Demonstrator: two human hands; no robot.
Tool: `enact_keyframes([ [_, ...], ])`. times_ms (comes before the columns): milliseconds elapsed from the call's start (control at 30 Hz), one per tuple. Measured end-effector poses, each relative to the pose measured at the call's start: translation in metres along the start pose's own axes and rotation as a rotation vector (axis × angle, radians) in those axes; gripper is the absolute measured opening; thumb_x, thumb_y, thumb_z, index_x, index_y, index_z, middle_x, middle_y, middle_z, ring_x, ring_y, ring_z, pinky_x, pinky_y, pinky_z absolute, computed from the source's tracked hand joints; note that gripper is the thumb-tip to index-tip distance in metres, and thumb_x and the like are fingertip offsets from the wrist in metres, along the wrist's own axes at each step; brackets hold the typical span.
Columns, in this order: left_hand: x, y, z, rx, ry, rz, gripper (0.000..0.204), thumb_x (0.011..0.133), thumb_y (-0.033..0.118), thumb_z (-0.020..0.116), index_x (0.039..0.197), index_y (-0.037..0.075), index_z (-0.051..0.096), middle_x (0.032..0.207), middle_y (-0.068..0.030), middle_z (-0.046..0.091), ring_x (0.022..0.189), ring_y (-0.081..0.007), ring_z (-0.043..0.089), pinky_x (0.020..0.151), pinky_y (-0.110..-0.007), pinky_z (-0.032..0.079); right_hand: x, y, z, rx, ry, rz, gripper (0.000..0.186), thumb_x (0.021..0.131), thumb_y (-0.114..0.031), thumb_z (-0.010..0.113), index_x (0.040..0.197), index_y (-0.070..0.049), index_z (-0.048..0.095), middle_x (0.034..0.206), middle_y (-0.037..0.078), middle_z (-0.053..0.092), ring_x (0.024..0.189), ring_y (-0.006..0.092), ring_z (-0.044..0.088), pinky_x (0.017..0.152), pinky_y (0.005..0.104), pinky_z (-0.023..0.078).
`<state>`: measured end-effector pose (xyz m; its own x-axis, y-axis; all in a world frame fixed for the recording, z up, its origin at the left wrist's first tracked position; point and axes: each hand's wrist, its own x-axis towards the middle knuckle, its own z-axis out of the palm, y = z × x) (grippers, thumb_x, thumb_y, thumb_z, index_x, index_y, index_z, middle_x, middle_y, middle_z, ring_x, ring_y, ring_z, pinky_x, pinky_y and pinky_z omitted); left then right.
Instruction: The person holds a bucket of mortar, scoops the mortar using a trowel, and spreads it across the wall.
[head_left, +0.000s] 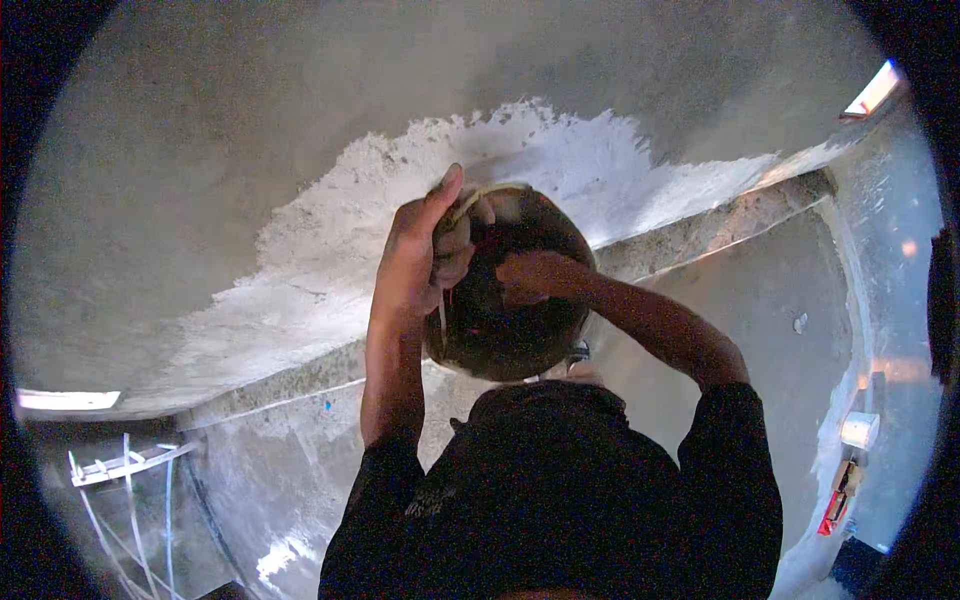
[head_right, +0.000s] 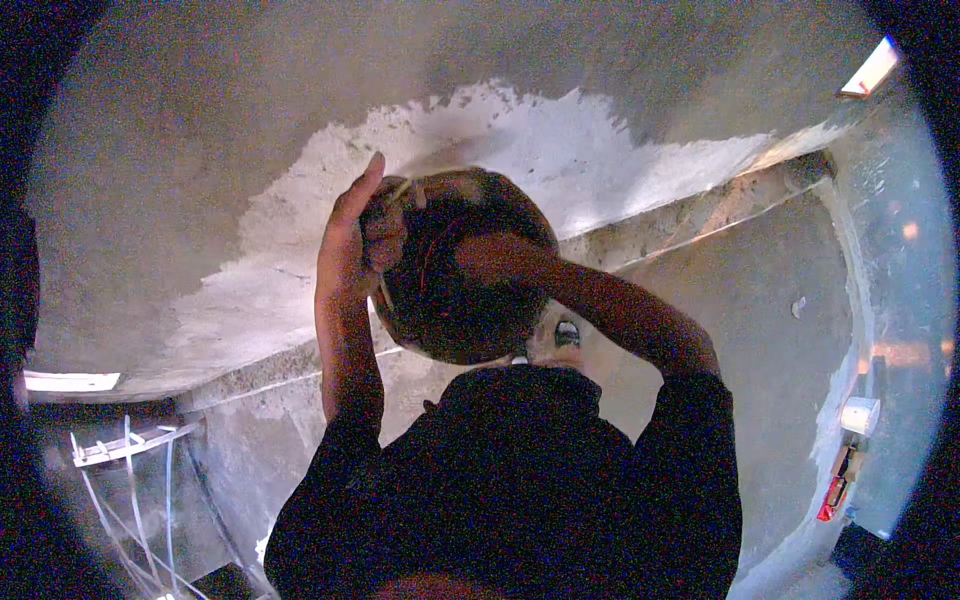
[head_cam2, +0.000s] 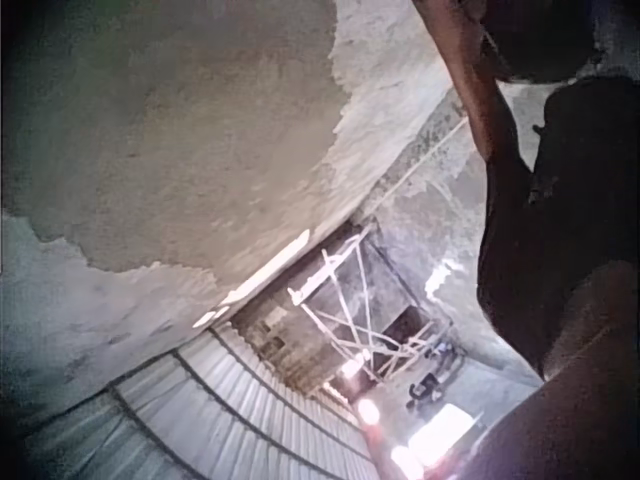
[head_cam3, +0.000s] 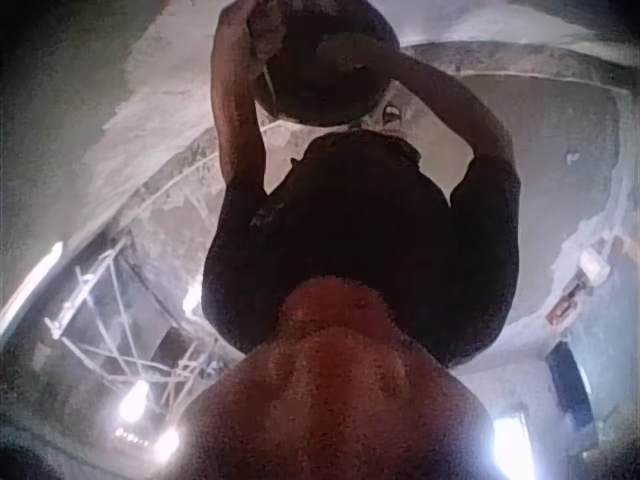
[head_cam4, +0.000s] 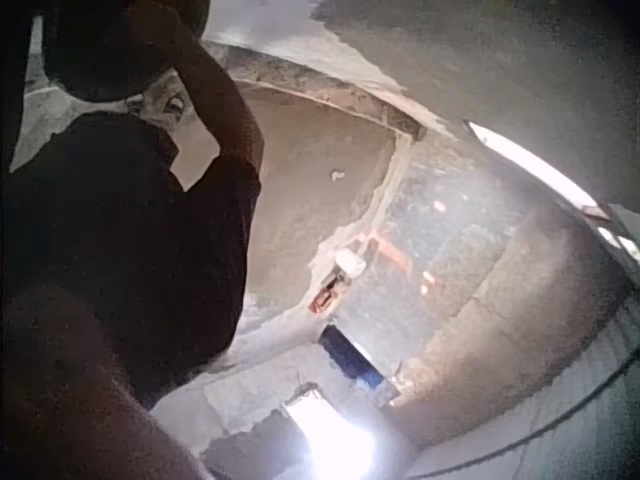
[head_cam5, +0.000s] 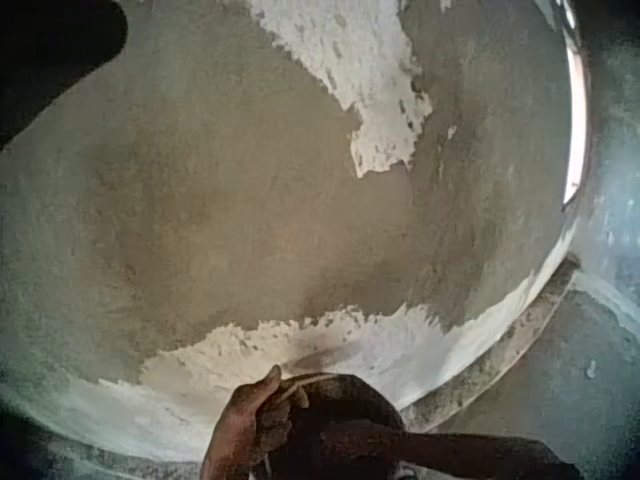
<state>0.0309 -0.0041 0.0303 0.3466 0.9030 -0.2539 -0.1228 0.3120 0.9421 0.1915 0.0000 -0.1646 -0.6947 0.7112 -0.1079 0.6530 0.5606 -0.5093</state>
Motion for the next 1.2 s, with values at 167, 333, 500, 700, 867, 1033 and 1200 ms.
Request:
enact_keyframes([
  [167,0.008,-0.003,0.004,0.040,0.009,-0.029,0.046,0.086,0.048,0.050,0.074,0.004,0.055,0.049,0.0079,0.030,0.037,-0.0023,0.025,0.035,-0.020,0.016,-0.014,-0.025,-0.063,0.111,-0.271,0.177,0.042,0.083,-0.042,0.054,0.079,-0.001,0.062,0.059,0.011,0.060,0.052,0.0235,0.059,0.052,0.0370,0.049],
  [333,0.012,0.003,-0.006,0.010,0.031,0.005,0.050,0.087,0.052,0.047,0.074,0.004,0.055,0.048,0.0074,0.030,0.036,-0.0025,0.024,0.033,-0.019,0.016,-0.055,-0.013,-0.100,0.388,-0.369,0.263,0.041,0.086,-0.042,0.053,0.086,-0.003,0.064,0.057,0.006,0.057,0.047,0.0146,0.052,0.047,0.0326,0.044],
  [500,0.009,0.010,-0.036,-0.110,-0.037,-0.073,0.054,0.087,0.054,0.043,0.087,0.003,0.061,0.050,0.0070,0.034,0.036,-0.0019,0.023,0.032,-0.018,0.015,-0.107,-0.010,-0.113,0.607,-0.191,0.326,0.027,0.075,-0.029,0.059,0.086,-0.005,0.064,0.060,0.003,0.055,0.051,0.0124,0.048,0.050,0.0290,0.042],
  [700,0.011,0.006,-0.018,-0.071,0.046,-0.005,0.057,0.088,0.055,0.041,0.091,0.003,0.062,0.050,0.0075,0.034,0.036,-0.0017,0.022,0.032,-0.018,0.015,-0.174,0.033,-0.073,0.905,0.216,0.260,0.046,0.072,-0.025,0.067,0.105,0.005,0.055,0.096,0.012,0.059,0.076,0.0153,0.059,0.064,0.0263,0.050],
  [867,0.014,0.000,-0.023,-0.125,0.060,0.007,0.054,0.087,0.056,0.043,0.072,0.005,0.054,0.046,0.0082,0.029,0.034,-0.0030,0.021,0.032,-0.019,0.014,-0.159,0.005,-0.092,1.150,0.627,0.004,0.029,0.087,-0.015,0.054,0.112,-0.004,0.047,0.081,0.005,0.055,0.058,0.0127,0.049,0.050,0.0266,0.043],
  [1033,0.019,-0.010,-0.021,-0.123,0.117,0.010,0.052,0.086,0.055,0.045,0.073,0.005,0.055,0.045,0.0078,0.032,0.033,-0.0026,0.024,0.031,-0.019,0.015,-0.132,0.008,-0.113,1.246,1.196,0.080,0.028,0.091,-0.022,0.049,0.113,-0.007,0.043,0.072,0.003,0.050,0.047,0.0100,0.047,0.039,0.0238,0.038],
  [1200,0.012,-0.015,-0.026,-0.130,0.099,-0.011,0.049,0.086,0.053,0.047,0.073,0.006,0.056,0.047,0.0073,0.036,0.034,-0.0029,0.026,0.032,-0.019,0.019,-0.107,0.016,-0.130,1.157,1.450,0.182,0.028,0.091,-0.030,0.048,0.108,-0.008,0.046,0.067,0.000,0.049,0.043,0.0077,0.043,0.036,0.0226,0.036],
])
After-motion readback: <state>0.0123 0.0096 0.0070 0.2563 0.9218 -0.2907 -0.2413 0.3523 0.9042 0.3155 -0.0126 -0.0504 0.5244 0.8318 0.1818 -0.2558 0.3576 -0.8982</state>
